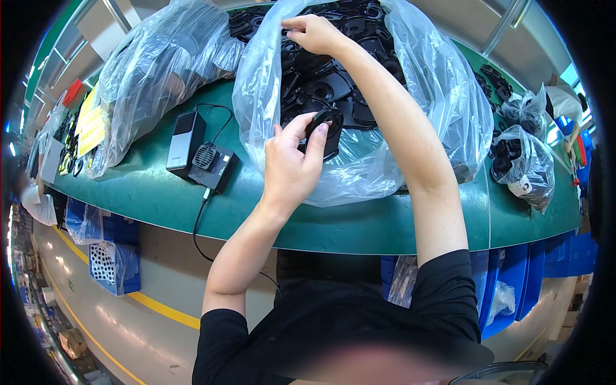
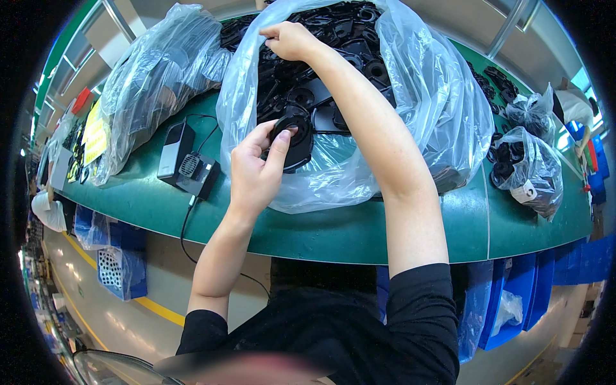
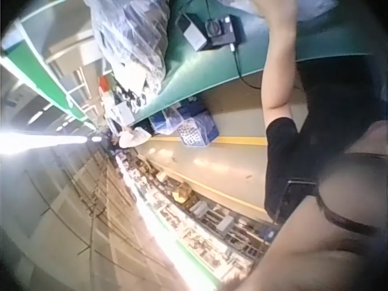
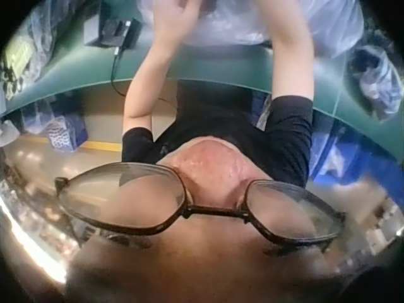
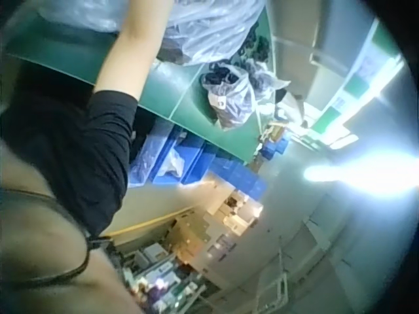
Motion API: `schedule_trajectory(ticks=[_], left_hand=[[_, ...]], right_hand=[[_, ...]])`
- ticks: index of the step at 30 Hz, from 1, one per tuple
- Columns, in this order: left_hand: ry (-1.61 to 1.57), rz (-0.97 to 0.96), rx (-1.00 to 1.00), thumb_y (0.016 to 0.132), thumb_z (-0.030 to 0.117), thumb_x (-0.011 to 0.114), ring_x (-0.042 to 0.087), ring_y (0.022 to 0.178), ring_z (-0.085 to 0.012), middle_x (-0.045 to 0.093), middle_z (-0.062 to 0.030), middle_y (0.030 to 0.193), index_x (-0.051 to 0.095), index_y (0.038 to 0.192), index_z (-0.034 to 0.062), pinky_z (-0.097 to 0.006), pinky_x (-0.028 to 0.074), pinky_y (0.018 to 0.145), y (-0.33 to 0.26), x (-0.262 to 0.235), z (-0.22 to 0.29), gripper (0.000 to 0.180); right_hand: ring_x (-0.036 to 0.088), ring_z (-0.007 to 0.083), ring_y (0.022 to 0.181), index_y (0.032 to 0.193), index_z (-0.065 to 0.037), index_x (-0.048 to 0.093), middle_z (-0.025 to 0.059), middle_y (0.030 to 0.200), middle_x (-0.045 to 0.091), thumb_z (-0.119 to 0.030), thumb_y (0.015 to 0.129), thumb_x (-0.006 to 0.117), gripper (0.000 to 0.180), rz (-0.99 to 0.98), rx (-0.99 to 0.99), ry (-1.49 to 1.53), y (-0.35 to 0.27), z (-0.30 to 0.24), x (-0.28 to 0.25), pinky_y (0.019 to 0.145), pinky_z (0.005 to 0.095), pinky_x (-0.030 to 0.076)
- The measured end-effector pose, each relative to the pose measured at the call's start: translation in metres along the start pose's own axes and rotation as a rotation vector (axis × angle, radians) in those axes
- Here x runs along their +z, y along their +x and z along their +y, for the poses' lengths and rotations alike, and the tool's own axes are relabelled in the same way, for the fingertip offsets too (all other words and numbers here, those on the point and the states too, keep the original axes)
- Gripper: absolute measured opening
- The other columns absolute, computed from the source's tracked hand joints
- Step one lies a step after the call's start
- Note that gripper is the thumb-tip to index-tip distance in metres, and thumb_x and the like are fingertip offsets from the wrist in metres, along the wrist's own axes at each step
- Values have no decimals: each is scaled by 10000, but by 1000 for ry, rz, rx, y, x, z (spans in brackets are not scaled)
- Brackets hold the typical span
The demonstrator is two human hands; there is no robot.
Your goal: The person assembles small black plastic housing components by hand, inserting circular inserts and plastic rings into them.
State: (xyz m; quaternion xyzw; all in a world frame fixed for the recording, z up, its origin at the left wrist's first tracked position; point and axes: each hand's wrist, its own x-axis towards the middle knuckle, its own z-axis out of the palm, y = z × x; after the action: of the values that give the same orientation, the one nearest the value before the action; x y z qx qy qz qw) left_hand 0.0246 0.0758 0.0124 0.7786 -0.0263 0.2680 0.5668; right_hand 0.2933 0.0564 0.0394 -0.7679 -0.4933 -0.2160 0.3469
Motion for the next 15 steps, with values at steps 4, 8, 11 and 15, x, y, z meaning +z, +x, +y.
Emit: schedule_trajectory(ticks=[4, 8, 11, 15], left_hand=[[27, 18, 48, 882, 91, 553, 583, 801, -68, 666, -81, 875, 594, 1027, -57, -201, 450, 719, 1, -1, -3, 211], [-16, -19, 9, 886, 96, 549, 586, 803, -71, 663, -81, 879, 587, 1030, -59, -203, 453, 723, 0, 1, -8, 214], [-34, -37, -19, 889, 98, 545, 586, 807, -72, 661, -78, 878, 585, 1027, -59, -205, 455, 727, 0, 2, -7, 213], [-52, -48, -31, 889, 97, 545, 587, 817, -72, 661, -77, 881, 584, 1025, -58, -208, 457, 732, -2, 3, -7, 209]], right_hand=[[627, 280, 913, 1043, -86, 656, 156, 991, 644, -120, 722, 615, 326, -205, 91, -223, -13, 6, 0, 840, 350, 482], [608, 293, 959, 987, -145, 684, 120, 999, 648, -129, 760, 590, 246, -266, 181, -362, -29, 1, 13, 878, 439, 447], [619, 295, 921, 947, -126, 689, 123, 955, 656, -152, 780, 587, 198, -273, 156, -418, -33, 3, 8, 851, 430, 462], [622, 301, 896, 927, -97, 685, 137, 930, 653, -173, 784, 590, 188, -207, 154, -387, -39, 4, -7, 815, 407, 483]])
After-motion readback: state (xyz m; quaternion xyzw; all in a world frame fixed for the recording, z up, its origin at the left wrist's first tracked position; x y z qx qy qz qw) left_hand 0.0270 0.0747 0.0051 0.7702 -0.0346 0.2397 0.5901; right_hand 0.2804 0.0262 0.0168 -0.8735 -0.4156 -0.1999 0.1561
